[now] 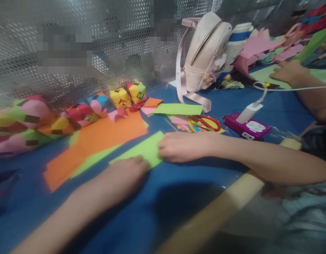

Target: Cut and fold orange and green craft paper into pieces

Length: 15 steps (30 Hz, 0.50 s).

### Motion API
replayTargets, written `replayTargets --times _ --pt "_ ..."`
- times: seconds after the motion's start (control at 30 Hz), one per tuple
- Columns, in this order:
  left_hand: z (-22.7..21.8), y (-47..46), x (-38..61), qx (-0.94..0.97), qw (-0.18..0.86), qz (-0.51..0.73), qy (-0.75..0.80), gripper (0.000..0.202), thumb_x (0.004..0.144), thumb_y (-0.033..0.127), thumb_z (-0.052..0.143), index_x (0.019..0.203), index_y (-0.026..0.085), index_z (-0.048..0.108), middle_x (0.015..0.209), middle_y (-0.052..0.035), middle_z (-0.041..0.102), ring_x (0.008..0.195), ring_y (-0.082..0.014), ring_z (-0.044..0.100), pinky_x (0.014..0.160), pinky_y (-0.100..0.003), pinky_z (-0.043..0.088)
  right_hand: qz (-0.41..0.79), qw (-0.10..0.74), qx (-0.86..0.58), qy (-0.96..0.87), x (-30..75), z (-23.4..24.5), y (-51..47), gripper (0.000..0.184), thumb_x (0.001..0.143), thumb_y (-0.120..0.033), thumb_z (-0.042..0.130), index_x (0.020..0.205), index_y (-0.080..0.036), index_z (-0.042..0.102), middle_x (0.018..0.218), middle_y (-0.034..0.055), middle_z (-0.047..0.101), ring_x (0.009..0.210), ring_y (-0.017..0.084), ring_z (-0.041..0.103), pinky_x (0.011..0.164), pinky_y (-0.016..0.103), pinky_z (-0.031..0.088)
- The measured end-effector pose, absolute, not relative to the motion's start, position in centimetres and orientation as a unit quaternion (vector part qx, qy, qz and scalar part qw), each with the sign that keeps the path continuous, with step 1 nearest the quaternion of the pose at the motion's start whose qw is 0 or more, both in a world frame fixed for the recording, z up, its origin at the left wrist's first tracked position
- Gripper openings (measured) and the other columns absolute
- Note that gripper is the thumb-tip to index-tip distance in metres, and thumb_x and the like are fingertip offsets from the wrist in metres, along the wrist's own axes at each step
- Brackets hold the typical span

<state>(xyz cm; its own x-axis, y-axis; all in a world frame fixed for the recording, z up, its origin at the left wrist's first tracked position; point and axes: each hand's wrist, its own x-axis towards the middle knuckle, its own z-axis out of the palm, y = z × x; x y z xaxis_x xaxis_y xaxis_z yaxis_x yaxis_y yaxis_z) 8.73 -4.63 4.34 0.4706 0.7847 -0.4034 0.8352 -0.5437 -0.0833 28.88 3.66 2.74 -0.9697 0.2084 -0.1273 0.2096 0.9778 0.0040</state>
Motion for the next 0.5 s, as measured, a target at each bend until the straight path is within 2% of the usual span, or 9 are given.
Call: replayTargets --times 0.17,0.4,0.5 --pt "3.5 -4.9 8.9 0.863 0.063 -0.205 0.458 0.022 0.090 0.007 0.044 0.092 0.018 0.063 0.089 -0.0065 0.066 0.073 -0.0194 0.065 0.065 -0.029 0.051 -0.098 0.113 0.143 0.978 29.5 3.8 3.1 0.017 0.090 -0.012 0.055 0.093 -0.016 0.071 0.096 0.0062 0.063 0.080 0.017 0.055 0.063 0.030 0.034" --pt "3.2 -5.8 11.7 0.826 0.086 -0.258 0.494 0.032 0.091 0.005 0.034 0.105 0.016 0.060 0.101 -0.0102 0.066 0.086 -0.0200 0.064 0.069 -0.028 0.051 -0.094 0.124 0.134 0.979 29.4 3.6 2.8 0.023 0.092 -0.008 0.049 0.100 -0.017 0.068 0.094 0.0065 0.058 0.079 0.018 0.050 0.060 0.030 0.033" --pt "2.1 -6.9 11.8 0.797 0.116 -0.234 0.545 0.029 0.095 0.012 0.033 0.105 0.017 0.059 0.098 -0.0080 0.065 0.079 -0.0189 0.062 0.064 -0.027 0.049 -0.097 0.124 0.128 0.979 29.4 3.3 2.7 0.023 0.092 -0.009 0.050 0.101 -0.018 0.069 0.092 0.0064 0.058 0.078 0.018 0.049 0.060 0.031 0.033"
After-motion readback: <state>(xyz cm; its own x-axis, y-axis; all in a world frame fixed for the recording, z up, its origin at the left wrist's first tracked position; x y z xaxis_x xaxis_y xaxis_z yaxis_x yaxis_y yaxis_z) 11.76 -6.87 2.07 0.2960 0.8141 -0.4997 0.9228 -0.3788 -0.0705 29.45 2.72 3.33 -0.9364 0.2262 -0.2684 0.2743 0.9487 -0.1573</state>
